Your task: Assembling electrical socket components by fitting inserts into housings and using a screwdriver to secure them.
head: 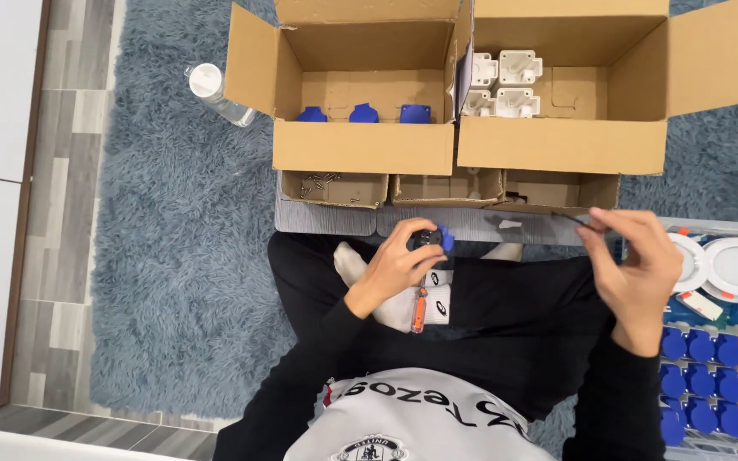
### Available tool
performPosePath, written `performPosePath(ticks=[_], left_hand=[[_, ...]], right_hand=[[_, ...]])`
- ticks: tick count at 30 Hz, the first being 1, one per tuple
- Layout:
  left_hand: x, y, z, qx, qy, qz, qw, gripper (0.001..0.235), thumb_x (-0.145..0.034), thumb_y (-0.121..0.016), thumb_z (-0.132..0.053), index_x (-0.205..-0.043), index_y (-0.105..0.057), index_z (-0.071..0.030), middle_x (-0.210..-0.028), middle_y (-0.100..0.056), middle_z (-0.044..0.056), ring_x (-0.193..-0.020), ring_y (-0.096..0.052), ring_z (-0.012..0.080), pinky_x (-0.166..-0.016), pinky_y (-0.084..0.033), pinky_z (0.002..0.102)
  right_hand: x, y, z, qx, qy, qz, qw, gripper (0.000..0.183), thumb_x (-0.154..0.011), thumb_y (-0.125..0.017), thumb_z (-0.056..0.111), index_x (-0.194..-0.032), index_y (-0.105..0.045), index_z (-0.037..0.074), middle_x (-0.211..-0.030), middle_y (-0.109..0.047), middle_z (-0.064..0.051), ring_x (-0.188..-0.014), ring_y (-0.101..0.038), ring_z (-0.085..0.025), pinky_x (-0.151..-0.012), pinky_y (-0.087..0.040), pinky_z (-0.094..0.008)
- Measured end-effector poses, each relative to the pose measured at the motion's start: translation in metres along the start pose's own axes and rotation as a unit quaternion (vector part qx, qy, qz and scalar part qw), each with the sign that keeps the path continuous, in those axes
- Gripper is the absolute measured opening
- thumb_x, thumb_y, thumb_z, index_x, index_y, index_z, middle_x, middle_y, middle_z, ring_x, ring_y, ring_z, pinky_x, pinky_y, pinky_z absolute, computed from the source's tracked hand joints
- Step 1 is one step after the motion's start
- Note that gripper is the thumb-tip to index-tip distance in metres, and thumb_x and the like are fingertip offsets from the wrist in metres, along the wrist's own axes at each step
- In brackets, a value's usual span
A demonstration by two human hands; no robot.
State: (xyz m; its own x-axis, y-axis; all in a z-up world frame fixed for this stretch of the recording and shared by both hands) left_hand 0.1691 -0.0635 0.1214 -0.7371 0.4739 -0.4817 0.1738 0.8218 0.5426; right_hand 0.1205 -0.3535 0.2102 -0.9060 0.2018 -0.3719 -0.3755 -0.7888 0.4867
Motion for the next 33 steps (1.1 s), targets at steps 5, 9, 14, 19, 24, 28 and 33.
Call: performPosePath(ticks=[5,9,14,19,24,28,33], left_hand=[[0.003,-0.014,0.01,-0.054,-0.002,-0.009,0.998,0.017,-0.091,-0.087,-0.012,-0.107,-0.081,-0.008,-0.13,-0.061,0.012,-0.121,-0.064,0.0318,-0.103,-0.057,0.041],[0.001,-0.022,0.013,-0.103,0.022,0.039,0.994,0.03,-0.098,-0.08,-0.022,-0.127,-0.079,-0.015,-0.136,-0.055,0.014,-0.116,-0.058,0.0306,-0.091,-0.057,0.036],[0.001,-0.028,0.02,-0.135,-0.024,0.066,0.988,0.042,-0.096,-0.075,-0.033,-0.136,-0.074,-0.021,-0.135,-0.062,0.015,-0.115,-0.063,0.0403,-0.088,-0.057,0.047],[0.007,-0.032,0.034,-0.116,-0.01,0.064,0.991,0.054,-0.101,-0.076,-0.041,-0.149,-0.067,-0.019,-0.137,-0.067,0.011,-0.116,-0.064,0.0374,-0.091,-0.057,0.046],[0.017,-0.034,0.032,-0.13,-0.049,-0.008,0.99,0.052,-0.103,-0.077,-0.043,-0.148,-0.067,-0.018,-0.136,-0.067,0.016,-0.11,-0.065,0.0386,-0.092,-0.055,0.048],[0.017,-0.01,0.017,-0.065,-0.037,-0.027,0.997,0.048,-0.098,-0.088,-0.041,-0.14,-0.076,-0.022,-0.145,-0.067,0.008,-0.115,-0.068,0.0326,-0.092,-0.053,0.044],[0.022,0.008,-0.02,0.042,-0.097,-0.04,0.994,0.027,-0.101,-0.081,-0.008,-0.126,-0.082,-0.017,-0.133,-0.074,0.01,-0.105,-0.074,0.0317,-0.083,-0.055,0.038]], right_hand=[[0.029,-0.019,-0.031,-0.064,-0.068,0.008,0.996,0.033,-0.101,-0.079,-0.016,-0.132,-0.073,-0.006,-0.125,-0.065,-0.017,-0.104,-0.062,-0.022,-0.094,-0.052,-0.03],[0.041,-0.04,-0.043,-0.105,-0.098,0.04,0.989,0.02,-0.1,-0.078,-0.009,-0.119,-0.075,-0.006,-0.12,-0.067,-0.015,-0.098,-0.061,-0.019,-0.085,-0.05,-0.026],[0.044,-0.058,-0.045,-0.127,-0.034,0.011,0.991,0.014,-0.1,-0.081,-0.008,-0.113,-0.082,-0.003,-0.098,-0.07,-0.018,-0.082,-0.066,-0.02,-0.075,-0.056,-0.038],[0.054,-0.081,-0.049,-0.161,-0.067,0.013,0.985,0.018,-0.105,-0.074,-0.009,-0.123,-0.076,-0.006,-0.098,-0.068,-0.018,-0.079,-0.069,-0.021,-0.07,-0.058,-0.036],[0.081,-0.095,-0.087,-0.114,-0.131,0.007,0.985,0.022,-0.102,-0.083,-0.004,-0.122,-0.073,-0.003,-0.106,-0.071,-0.018,-0.095,-0.071,-0.025,-0.08,-0.058,-0.041],[0.075,-0.107,-0.077,-0.191,-0.161,0.021,0.968,0.019,-0.11,-0.075,-0.008,-0.121,-0.061,-0.003,-0.103,-0.067,-0.015,-0.082,-0.073,-0.022,-0.071,-0.06,-0.034],[0.076,-0.14,-0.076,-0.302,-0.166,0.069,0.936,0.027,-0.107,-0.071,-0.014,-0.116,-0.049,-0.005,-0.104,-0.067,-0.023,-0.078,-0.075,-0.023,-0.068,-0.064,-0.032]])
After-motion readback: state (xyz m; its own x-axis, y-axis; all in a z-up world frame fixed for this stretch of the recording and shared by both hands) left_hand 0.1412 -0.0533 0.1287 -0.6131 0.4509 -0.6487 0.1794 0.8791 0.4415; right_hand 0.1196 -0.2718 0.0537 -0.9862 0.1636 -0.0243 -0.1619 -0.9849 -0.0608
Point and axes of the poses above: each hand's wrist, its own x-axis away from the middle knuckle, its own y-axis out of the back of the hand, z = x × y, the point moved 10 cm from there along -x, towards the middle knuckle
